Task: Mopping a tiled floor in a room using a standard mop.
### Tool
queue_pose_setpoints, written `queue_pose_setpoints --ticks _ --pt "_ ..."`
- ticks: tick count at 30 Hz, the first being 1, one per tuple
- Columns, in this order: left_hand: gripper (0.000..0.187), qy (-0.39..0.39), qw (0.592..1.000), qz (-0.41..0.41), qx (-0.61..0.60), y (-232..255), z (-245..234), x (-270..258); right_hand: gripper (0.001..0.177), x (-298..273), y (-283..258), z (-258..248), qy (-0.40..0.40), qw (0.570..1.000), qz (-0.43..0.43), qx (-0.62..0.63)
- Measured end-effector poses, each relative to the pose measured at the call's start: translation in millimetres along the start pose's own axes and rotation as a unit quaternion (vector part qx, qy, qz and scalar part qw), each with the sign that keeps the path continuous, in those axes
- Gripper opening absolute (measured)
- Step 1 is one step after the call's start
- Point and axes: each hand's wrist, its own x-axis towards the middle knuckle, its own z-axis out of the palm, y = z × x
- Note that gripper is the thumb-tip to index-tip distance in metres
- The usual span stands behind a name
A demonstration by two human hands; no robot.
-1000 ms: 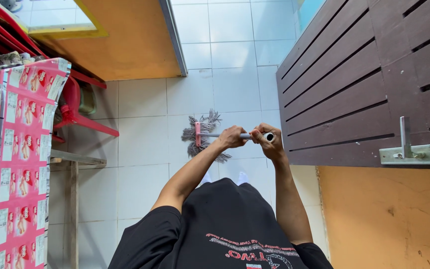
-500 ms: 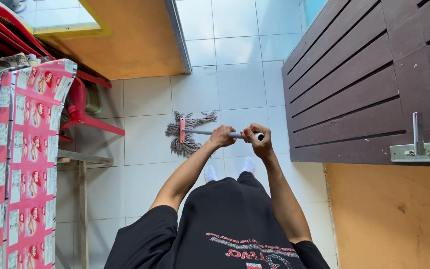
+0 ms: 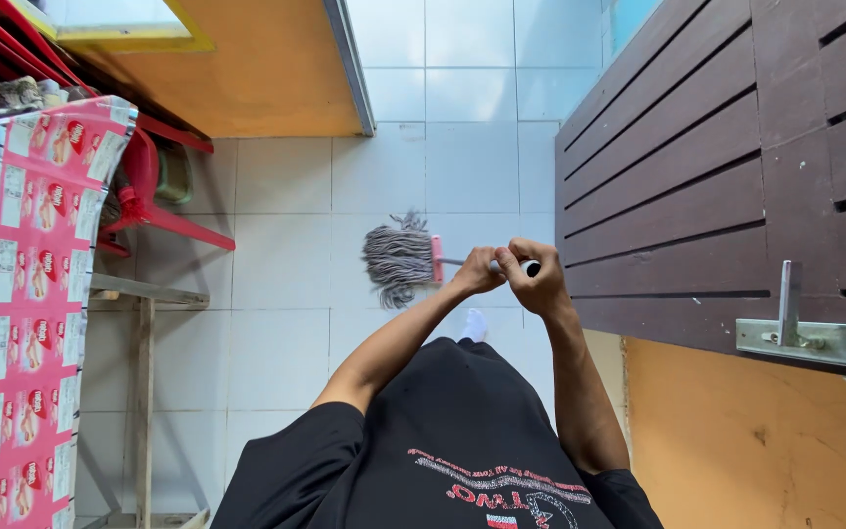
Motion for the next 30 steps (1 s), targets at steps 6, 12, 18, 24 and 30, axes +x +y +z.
queue_pose_setpoints --ticks 6,12,18,24,30 --pt "0.025 0.021 0.977 0.064 -0.205 24 46 36 0.031 9 26 -28 -0.009 0.999 -0.024 -0.034" --pt "0.026 -0.034 0.950 0.115 -0.290 43 74 63 0.027 16 37 -54 0.015 0.998 -0.029 -0.061" --pt "0.024 -0.053 0.963 0.121 -0.237 77 71 78 0.027 20 45 -82 0.017 0.996 0.017 -0.086" --pt "0.024 -0.071 0.972 0.129 -0.181 108 66 96 0.031 21 61 -104 0.029 0.992 0.023 -0.122" --pt "0.024 -0.093 0.978 0.140 -0.127 113 87 110 0.026 22 64 -129 0.048 0.992 0.014 -0.112"
